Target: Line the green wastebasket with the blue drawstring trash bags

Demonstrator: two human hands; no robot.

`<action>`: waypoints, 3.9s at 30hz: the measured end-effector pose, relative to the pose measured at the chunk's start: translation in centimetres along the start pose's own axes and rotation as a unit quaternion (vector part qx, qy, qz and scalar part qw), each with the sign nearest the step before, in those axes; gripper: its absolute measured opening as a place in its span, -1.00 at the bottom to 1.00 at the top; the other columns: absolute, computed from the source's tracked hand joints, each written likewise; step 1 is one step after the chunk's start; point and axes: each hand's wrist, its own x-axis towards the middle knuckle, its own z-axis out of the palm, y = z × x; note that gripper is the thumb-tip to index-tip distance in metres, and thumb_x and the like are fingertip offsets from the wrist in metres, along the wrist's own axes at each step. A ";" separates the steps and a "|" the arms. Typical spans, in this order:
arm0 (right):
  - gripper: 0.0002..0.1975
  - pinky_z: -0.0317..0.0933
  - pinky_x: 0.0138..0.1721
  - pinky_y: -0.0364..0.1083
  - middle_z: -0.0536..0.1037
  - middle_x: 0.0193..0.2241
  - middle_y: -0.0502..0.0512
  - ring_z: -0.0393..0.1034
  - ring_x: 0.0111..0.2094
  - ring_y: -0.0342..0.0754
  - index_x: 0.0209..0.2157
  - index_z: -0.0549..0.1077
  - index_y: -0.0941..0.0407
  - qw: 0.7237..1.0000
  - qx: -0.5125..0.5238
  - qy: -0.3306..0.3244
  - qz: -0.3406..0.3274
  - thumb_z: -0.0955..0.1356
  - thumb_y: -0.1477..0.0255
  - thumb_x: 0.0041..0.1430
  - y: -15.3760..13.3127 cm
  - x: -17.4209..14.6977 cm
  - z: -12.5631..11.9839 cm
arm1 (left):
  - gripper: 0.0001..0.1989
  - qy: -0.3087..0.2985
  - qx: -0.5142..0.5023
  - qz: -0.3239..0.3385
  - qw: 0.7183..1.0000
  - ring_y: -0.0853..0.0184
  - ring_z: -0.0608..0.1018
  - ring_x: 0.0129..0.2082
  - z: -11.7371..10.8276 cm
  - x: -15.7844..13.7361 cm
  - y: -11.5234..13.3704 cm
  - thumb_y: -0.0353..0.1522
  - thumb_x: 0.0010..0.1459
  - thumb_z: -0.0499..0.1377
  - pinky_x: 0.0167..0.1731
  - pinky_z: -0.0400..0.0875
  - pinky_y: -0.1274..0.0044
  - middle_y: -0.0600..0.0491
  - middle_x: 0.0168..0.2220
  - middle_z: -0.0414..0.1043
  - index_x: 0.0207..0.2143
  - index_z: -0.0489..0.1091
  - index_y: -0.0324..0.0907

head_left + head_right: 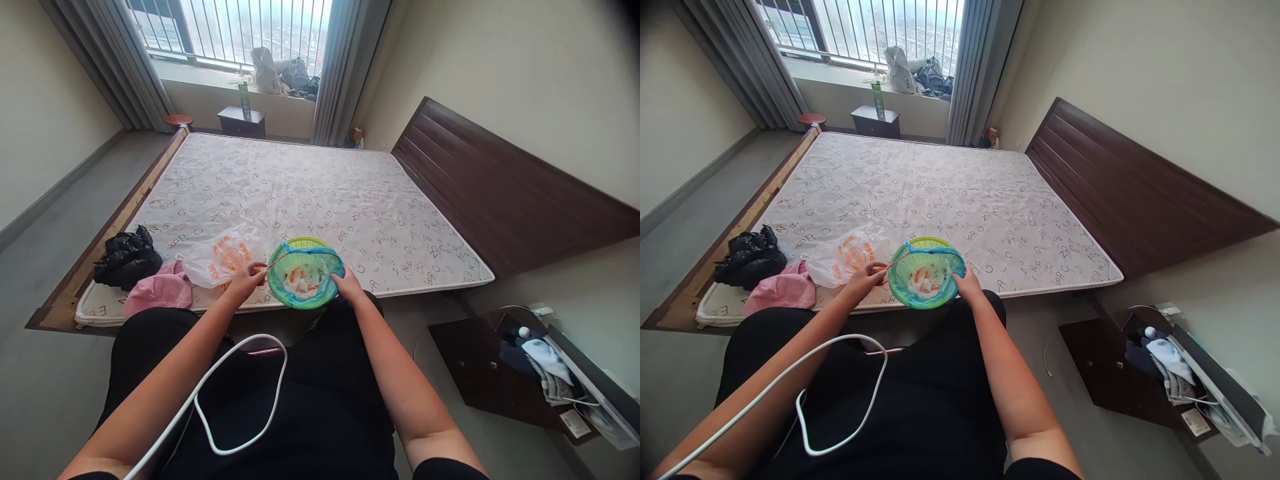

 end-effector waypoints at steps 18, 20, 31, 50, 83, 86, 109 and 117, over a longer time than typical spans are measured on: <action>-0.62 0.47 -0.45 -0.07 0.62 -0.20 0.14 0.58 -0.37 0.00 -0.03 0.37 0.07 0.980 0.175 0.017 0.094 0.45 0.25 0.17 0.8 -1.8 0.7 | -0.59 -0.050 -0.293 0.033 0.954 0.36 0.61 -0.36 2.3 -4.1 10.5 -0.21 -0.04 0.52 -0.20 0.54 0.46 0.08 -0.38 0.55 -0.18 0.56 -0.18; -0.60 0.45 -0.42 -0.09 0.61 -0.18 0.15 0.57 -0.34 -0.01 -0.04 0.36 0.08 0.984 0.150 0.041 0.083 0.45 0.25 0.14 0.5 -1.9 0.1 | -0.59 -0.030 -0.309 0.061 0.949 0.35 0.62 -0.33 1.8 -3.9 11.4 -0.26 -0.03 0.52 -0.19 0.54 0.46 0.07 -0.32 0.56 -0.13 0.57 -0.14; -0.49 0.33 -0.18 -0.06 0.52 -0.07 0.15 0.40 -0.23 -0.04 -0.07 0.51 0.09 0.997 -0.015 0.056 -0.048 0.51 0.22 -0.08 -3.1 -2.9 -4.0 | -0.32 -0.017 -0.278 0.104 0.955 0.47 0.57 -0.31 1.0 -2.8 13.0 -0.37 0.09 0.44 -0.19 0.56 0.49 -0.02 0.20 0.47 0.27 0.44 0.11; -0.84 0.45 -0.19 -0.01 0.56 -0.30 0.01 0.51 -0.31 -0.09 -0.13 0.52 0.04 0.937 0.159 -0.122 -0.287 0.40 0.37 0.24 -17.0 -9.9 -6.7 | -0.43 0.043 0.040 0.298 0.953 0.06 0.13 0.49 4.6 -4.1 14.2 -0.30 0.27 0.30 0.39 0.14 0.19 0.07 0.48 0.13 0.32 0.39 0.11; -0.84 0.42 -0.17 -0.02 0.56 -0.26 0.03 0.48 -0.21 -0.07 -0.11 0.56 0.01 0.908 0.008 -0.055 -0.416 0.39 0.30 0.32 -23.7 -10.7 -9.2 | -0.34 0.012 0.097 -0.083 0.992 -0.01 0.63 -0.10 0.9 0.4 5.2 0.12 -0.03 0.35 -0.21 0.43 0.36 -0.24 -0.06 0.62 -0.05 0.56 -0.19; -0.84 0.42 -0.17 -0.03 0.57 -0.17 0.04 0.48 -0.21 -0.08 -0.10 0.56 0.01 0.915 0.011 -0.039 -0.401 0.40 0.33 0.29 -22.9 -10.8 -8.7 | -0.09 0.042 0.160 -0.062 0.984 -0.07 0.62 -0.02 2.5 0.1 3.7 0.05 -0.17 0.48 -0.12 0.40 0.35 -0.30 -0.02 0.60 0.17 0.41 -0.22; -0.61 0.36 -0.26 -0.09 0.53 -0.45 0.04 0.41 -0.38 -0.08 -0.38 0.53 0.11 0.991 0.091 -0.069 -0.072 0.51 0.06 0.11 -7.7 -8.8 -13.4 | -0.73 -0.004 -0.349 -0.001 0.937 0.19 0.48 0.21 -0.3 -2.2 8.4 -0.14 0.16 0.35 0.04 0.46 0.41 -0.05 0.23 0.47 -0.38 0.49 -0.15; -0.86 0.28 0.28 0.15 0.49 0.26 -0.01 0.29 0.35 0.13 -0.33 0.59 -0.05 0.916 0.308 -0.086 -0.240 0.53 0.21 0.18 -11.2 -10.5 -10.5 | -0.37 -0.050 -0.377 0.113 0.918 0.20 0.45 0.29 1.6 -3.5 12.1 -0.33 0.21 0.36 0.32 0.21 0.27 -0.02 0.16 0.55 0.31 0.37 0.12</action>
